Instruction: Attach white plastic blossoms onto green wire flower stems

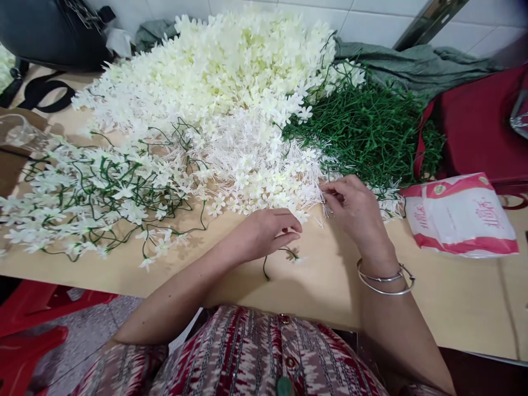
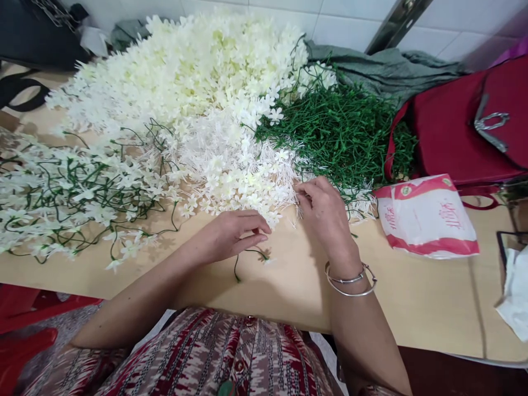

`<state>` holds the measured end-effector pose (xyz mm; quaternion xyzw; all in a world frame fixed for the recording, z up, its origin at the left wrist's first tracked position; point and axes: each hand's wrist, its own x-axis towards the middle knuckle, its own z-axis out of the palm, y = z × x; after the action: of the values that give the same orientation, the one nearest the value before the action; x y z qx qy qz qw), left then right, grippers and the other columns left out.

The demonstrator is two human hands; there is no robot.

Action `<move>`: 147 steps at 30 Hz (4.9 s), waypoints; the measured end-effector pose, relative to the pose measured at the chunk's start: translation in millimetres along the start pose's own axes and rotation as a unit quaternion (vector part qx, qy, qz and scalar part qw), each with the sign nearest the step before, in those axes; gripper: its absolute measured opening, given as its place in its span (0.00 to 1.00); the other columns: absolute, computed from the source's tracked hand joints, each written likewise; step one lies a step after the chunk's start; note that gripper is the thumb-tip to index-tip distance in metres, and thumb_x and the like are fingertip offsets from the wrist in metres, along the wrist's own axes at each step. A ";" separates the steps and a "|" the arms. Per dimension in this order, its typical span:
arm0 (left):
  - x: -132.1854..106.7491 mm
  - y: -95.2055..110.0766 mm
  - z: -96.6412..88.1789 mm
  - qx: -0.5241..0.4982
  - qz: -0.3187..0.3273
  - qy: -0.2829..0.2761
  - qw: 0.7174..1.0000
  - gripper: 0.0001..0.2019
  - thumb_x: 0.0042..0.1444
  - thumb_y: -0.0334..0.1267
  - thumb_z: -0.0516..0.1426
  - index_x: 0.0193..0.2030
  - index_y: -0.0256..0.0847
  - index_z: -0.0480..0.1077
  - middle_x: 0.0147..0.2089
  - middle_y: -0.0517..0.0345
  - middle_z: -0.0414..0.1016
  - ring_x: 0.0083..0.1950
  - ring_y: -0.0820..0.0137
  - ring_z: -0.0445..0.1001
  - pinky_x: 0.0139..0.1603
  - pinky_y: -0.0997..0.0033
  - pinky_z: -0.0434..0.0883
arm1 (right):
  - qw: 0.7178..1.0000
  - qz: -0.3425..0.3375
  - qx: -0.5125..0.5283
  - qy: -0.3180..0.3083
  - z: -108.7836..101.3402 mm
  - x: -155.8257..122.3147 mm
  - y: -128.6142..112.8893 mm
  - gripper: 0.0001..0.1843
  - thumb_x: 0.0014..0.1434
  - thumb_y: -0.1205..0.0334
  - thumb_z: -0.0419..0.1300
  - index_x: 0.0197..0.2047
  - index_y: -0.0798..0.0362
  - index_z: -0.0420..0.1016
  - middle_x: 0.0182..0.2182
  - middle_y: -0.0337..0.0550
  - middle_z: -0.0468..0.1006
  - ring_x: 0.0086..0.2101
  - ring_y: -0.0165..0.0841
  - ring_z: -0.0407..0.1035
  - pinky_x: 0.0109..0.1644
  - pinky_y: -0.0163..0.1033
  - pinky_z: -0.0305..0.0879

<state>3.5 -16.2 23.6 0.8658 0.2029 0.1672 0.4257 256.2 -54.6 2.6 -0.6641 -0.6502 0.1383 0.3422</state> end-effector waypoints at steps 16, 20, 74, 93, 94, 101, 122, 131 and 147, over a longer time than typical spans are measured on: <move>63.9 -34.7 17.9 0.311 -0.008 0.135 0.941 0.10 0.72 0.34 0.54 0.44 0.39 0.78 0.48 0.48 0.80 0.47 0.59 0.77 0.47 0.61 0.68 | 0.983 0.026 0.135 0.125 -1.3 2.1 -17.1 0.07 0.61 0.59 0.69 0.32 0.46 0.77 0.40 0.46 0.85 0.41 0.44 0.78 0.43 0.51 0.71; 59.6 -39.1 13.5 0.246 0.013 0.199 0.949 0.12 0.73 0.38 0.54 0.43 0.41 0.78 0.47 0.50 0.81 0.47 0.62 0.77 0.49 0.62 0.69 | 0.964 0.061 0.243 0.086 1.6 2.4 -13.2 0.05 0.61 0.56 0.69 0.35 0.45 0.79 0.43 0.47 0.85 0.42 0.42 0.78 0.45 0.51 0.73; 47.0 2.2 -10.4 -0.119 0.023 0.289 0.950 0.13 0.63 0.43 0.67 0.47 0.39 0.74 0.43 0.55 0.78 0.39 0.73 0.75 0.39 0.72 0.72 | 0.963 0.059 0.232 0.126 13.9 -5.5 -37.9 0.06 0.64 0.55 0.68 0.39 0.48 0.79 0.31 0.38 0.78 0.32 0.34 0.70 0.38 0.42 0.66; -42.4 16.3 1.3 -0.062 0.089 -0.092 0.990 0.04 0.71 0.33 0.59 0.43 0.40 0.75 0.45 0.52 0.82 0.51 0.65 0.78 0.61 0.61 0.70 | 0.892 0.119 0.427 0.087 18.7 -1.8 -37.6 0.06 0.59 0.53 0.74 0.38 0.38 0.83 0.27 0.40 0.75 0.27 0.36 0.69 0.31 0.45 0.66; -39.0 19.0 0.9 -0.119 0.079 -0.072 0.987 0.03 0.70 0.33 0.60 0.44 0.40 0.75 0.46 0.52 0.83 0.52 0.65 0.79 0.60 0.62 0.71 | 0.893 0.120 0.427 0.083 17.0 -2.0 -37.7 0.06 0.59 0.52 0.74 0.38 0.38 0.83 0.26 0.40 0.75 0.27 0.36 0.69 0.31 0.45 0.65; -7.0 13.8 14.9 -0.341 -0.089 0.175 0.920 0.13 0.69 0.49 0.61 0.44 0.40 0.74 0.37 0.56 0.81 0.39 0.71 0.80 0.45 0.71 0.73 | 0.898 0.124 0.421 -0.019 4.8 -7.7 -43.1 0.06 0.59 0.56 0.74 0.37 0.44 0.82 0.26 0.38 0.75 0.25 0.32 0.66 0.29 0.41 0.63; -7.8 8.7 14.7 -0.233 -0.089 0.234 0.940 0.17 0.67 0.54 0.62 0.41 0.40 0.77 0.35 0.55 0.81 0.35 0.72 0.76 0.40 0.71 0.73 | 0.788 0.224 0.506 -0.271 3.3 -2.1 -55.7 0.18 0.51 0.46 0.78 0.31 0.50 0.79 0.20 0.31 0.69 0.20 0.25 0.56 0.24 0.35 0.53; -10.4 -1.1 25.7 -0.295 -0.118 0.206 0.926 0.18 0.67 0.55 0.61 0.42 0.40 0.76 0.34 0.55 0.81 0.33 0.72 0.80 0.39 0.72 0.75 | 0.786 0.241 0.502 -0.269 9.0 -2.1 -56.5 0.19 0.48 0.47 0.80 0.31 0.50 0.79 0.22 0.32 0.69 0.22 0.25 0.58 0.25 0.35 0.57; -6.7 -13.2 45.7 -0.377 -0.134 0.265 0.878 0.18 0.63 0.55 0.66 0.41 0.40 0.74 0.33 0.58 0.82 0.34 0.72 0.83 0.38 0.73 0.78 | 0.775 0.269 0.515 -0.250 20.9 1.8 -61.1 0.23 0.45 0.47 0.81 0.29 0.51 0.76 0.21 0.31 0.72 0.20 0.23 0.61 0.24 0.32 0.59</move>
<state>16.0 -42.7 -14.4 0.5281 0.3437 0.3951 0.6684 196.2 -52.0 26.6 -0.4786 -0.3399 0.6996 0.4074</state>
